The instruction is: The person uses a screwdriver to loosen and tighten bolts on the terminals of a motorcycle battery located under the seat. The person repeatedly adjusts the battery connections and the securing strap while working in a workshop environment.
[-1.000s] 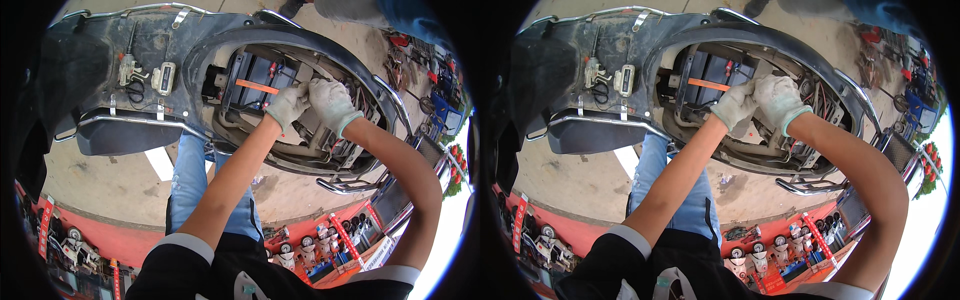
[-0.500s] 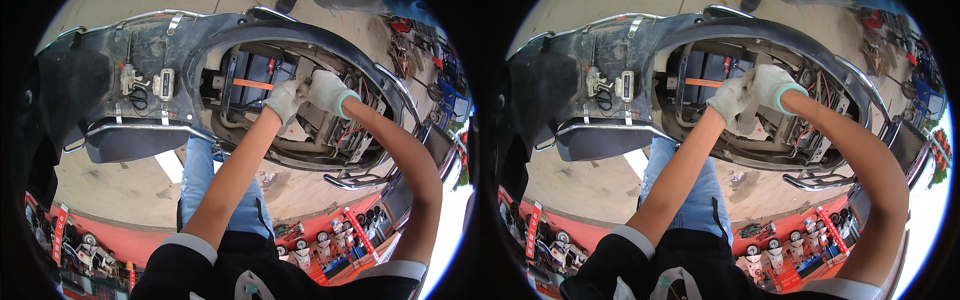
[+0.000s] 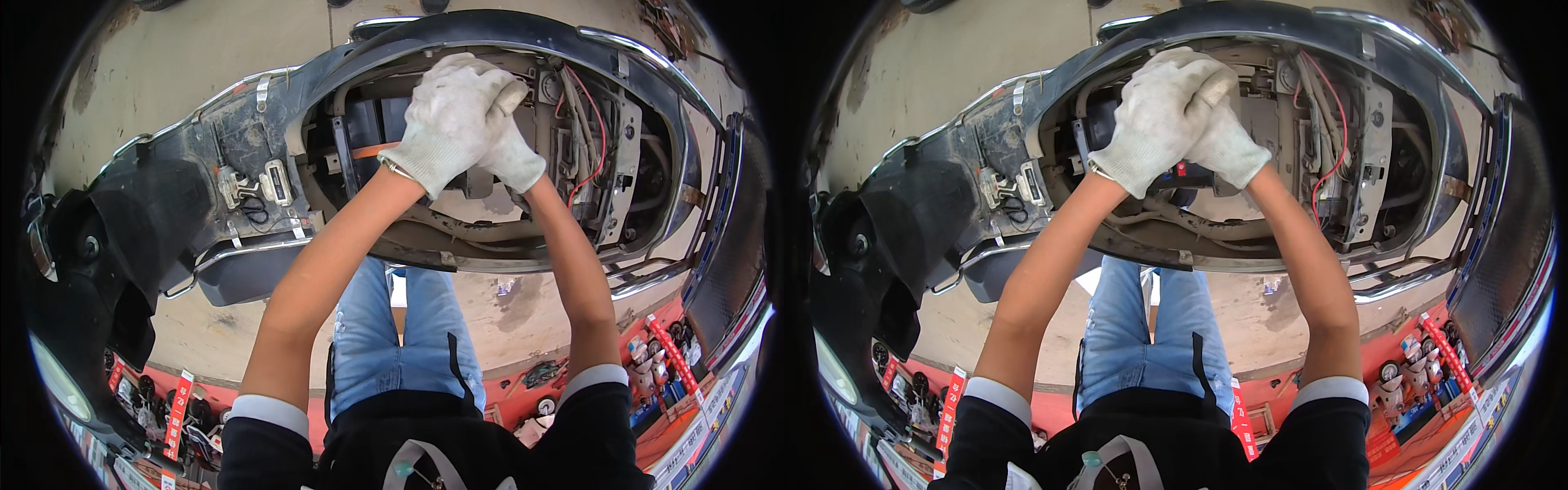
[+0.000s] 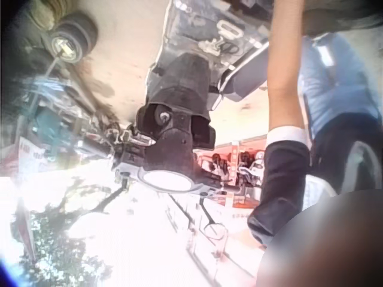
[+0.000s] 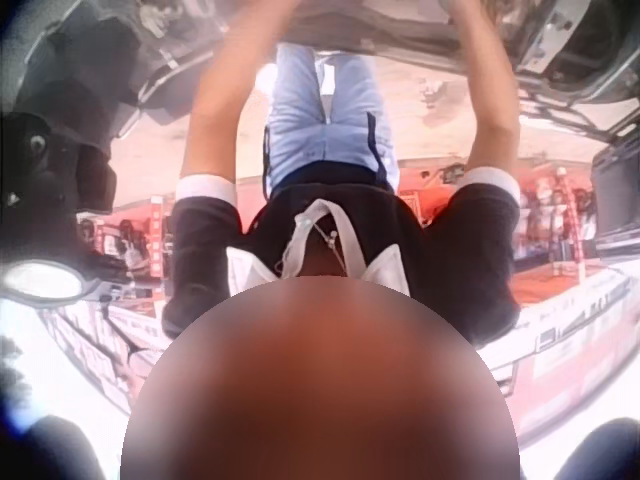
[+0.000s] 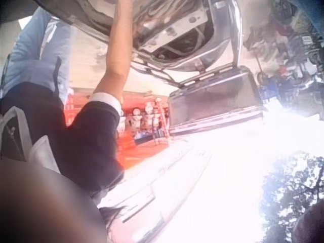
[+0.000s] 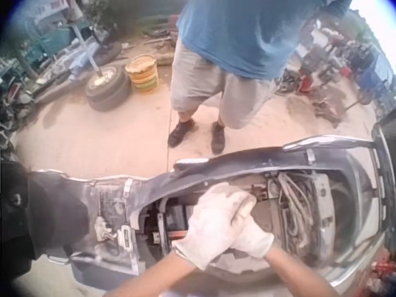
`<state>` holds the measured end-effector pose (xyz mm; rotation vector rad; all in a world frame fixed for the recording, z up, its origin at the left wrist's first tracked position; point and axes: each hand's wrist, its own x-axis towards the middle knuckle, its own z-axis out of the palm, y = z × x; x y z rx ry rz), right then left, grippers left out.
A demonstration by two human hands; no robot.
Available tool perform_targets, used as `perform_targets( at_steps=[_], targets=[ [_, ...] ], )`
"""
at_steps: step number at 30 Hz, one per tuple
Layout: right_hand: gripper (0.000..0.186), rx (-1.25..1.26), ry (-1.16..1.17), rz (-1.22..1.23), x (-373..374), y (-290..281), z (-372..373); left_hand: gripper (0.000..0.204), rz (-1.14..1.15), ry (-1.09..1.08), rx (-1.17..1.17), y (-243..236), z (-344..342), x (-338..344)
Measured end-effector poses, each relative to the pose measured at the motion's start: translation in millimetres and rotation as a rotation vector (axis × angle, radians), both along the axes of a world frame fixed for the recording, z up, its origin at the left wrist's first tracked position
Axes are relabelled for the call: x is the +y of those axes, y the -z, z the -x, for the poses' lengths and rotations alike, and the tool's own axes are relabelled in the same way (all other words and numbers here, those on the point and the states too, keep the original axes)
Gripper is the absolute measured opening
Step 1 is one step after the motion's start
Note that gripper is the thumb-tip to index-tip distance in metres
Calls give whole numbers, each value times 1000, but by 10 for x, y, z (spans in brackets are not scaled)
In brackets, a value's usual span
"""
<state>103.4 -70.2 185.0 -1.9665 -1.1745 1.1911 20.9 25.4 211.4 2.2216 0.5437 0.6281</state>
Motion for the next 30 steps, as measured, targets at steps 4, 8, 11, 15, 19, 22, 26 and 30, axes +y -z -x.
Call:
perform_targets(
  at_steps=[4,8,11,15,19,22,26,30],
  targets=[
    [58,440,198,-146,-71,162,183,27,7,-5,252,-120,-32,-119],
    [55,428,446,-233,-9,214,402,25,97,74,278,-134,-142,-105],
    [52,418,616,-348,70,255,584,25,4,157,337,-143,-133,-104],
    [50,379,772,-447,128,268,655,22,-103,403,394,-172,-211,-90],
    [47,358,865,-511,207,242,719,27,-152,541,407,-190,-232,-36],
    [45,350,914,-536,246,238,798,24,-171,604,444,-175,-251,-63],
    [42,326,968,-589,312,232,805,21,-225,710,325,-107,-298,-93],
    [40,310,997,-619,302,248,793,20,-278,721,400,-134,-321,-55]
  ],
)
